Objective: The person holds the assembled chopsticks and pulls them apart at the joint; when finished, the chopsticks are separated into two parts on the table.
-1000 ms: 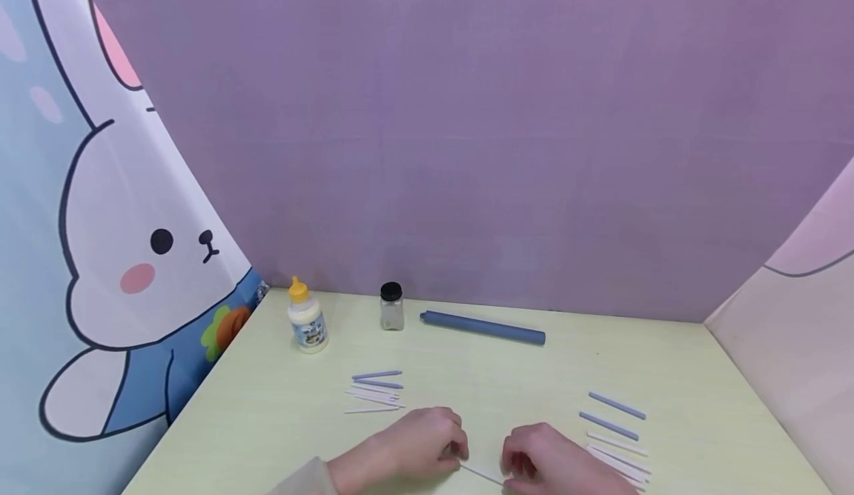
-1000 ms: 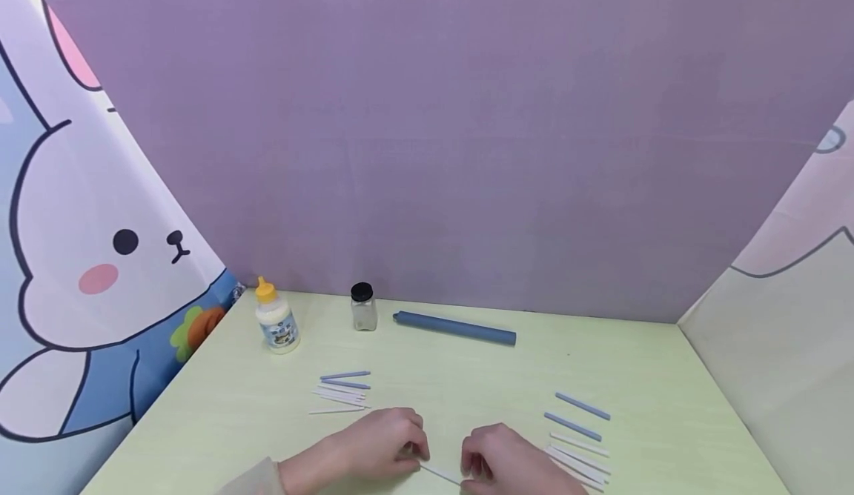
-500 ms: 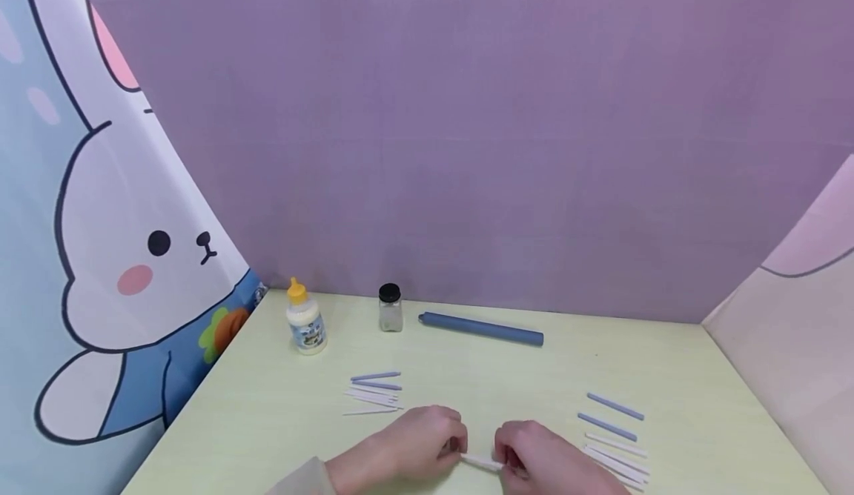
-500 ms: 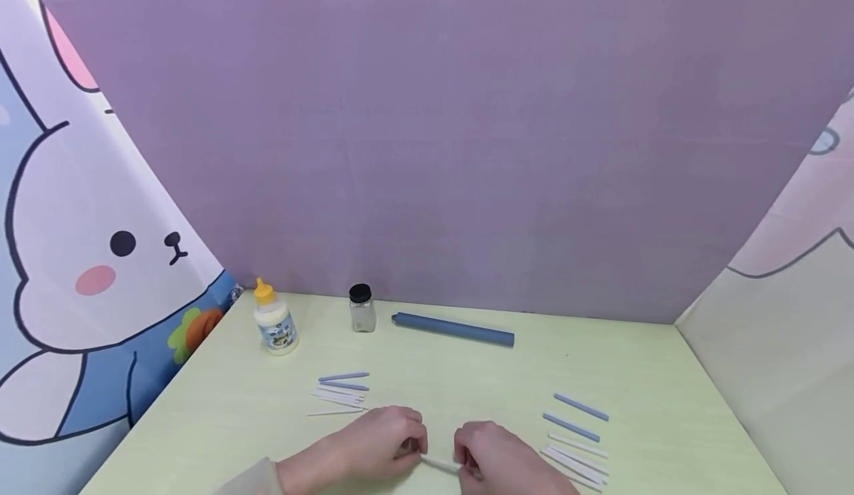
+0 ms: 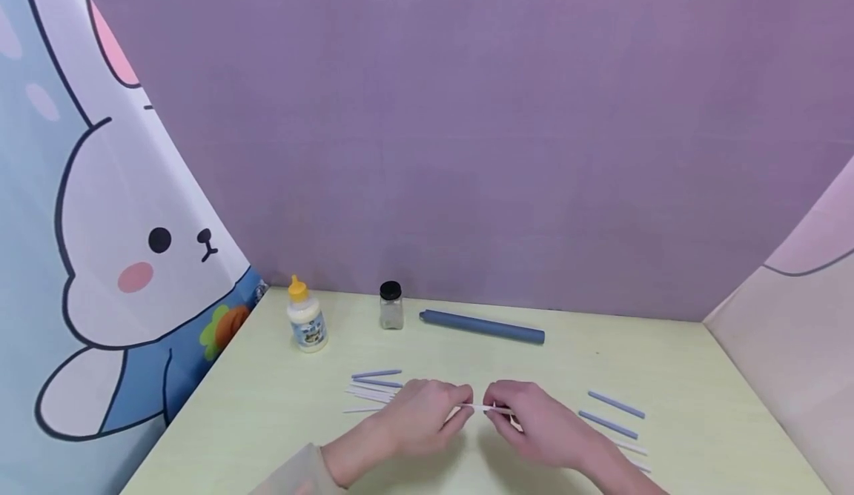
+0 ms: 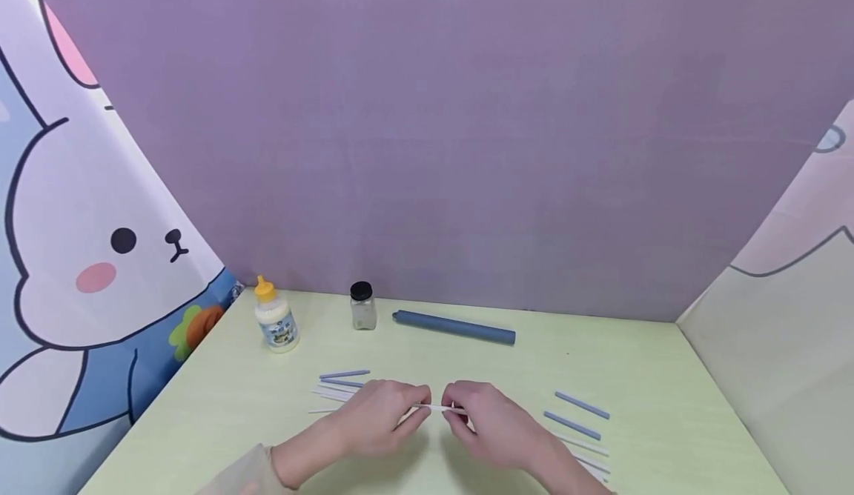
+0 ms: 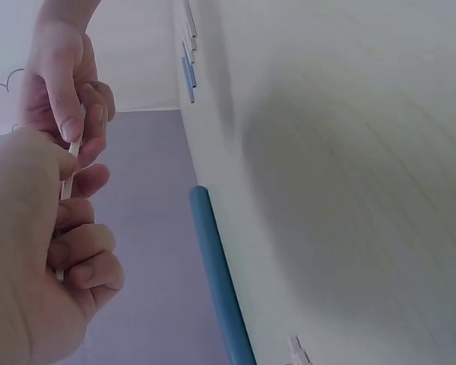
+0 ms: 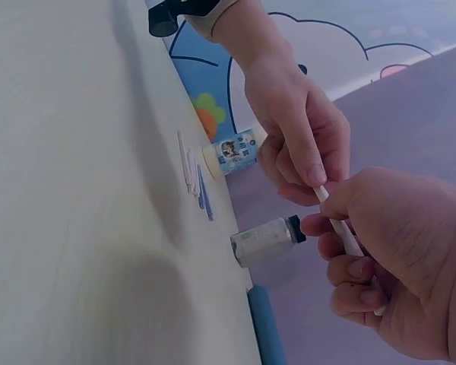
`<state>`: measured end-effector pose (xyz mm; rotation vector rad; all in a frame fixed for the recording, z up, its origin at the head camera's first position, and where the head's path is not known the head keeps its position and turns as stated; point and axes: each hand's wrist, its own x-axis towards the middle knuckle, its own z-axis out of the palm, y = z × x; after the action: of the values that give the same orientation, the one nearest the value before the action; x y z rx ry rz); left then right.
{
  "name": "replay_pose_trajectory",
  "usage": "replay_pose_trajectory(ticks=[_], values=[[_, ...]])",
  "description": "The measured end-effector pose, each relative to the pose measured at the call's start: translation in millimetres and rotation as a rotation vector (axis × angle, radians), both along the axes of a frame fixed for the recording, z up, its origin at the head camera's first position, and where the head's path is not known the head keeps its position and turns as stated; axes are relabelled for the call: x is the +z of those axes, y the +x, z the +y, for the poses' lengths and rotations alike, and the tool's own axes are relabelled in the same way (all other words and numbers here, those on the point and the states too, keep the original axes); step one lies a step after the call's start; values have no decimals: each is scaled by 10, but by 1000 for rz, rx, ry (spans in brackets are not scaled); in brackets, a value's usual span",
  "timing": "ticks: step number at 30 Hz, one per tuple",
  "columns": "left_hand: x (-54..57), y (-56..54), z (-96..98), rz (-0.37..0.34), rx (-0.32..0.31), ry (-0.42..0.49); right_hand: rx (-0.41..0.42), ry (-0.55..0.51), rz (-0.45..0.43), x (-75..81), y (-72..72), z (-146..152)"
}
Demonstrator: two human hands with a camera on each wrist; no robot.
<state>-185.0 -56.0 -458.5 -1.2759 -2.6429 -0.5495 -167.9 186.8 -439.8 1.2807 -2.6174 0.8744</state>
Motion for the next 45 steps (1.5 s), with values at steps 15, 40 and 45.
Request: replay_pose_trajectory(ticks=[15, 40, 45], values=[[-7, -19, -17, 135, -65, -54, 65, 6, 127, -21, -11, 58], [77, 5, -50, 99, -170, 4, 108, 27, 273, -7, 8, 129], [83, 12, -36, 109, -167, 23, 104, 18, 277, -12, 7, 144]])
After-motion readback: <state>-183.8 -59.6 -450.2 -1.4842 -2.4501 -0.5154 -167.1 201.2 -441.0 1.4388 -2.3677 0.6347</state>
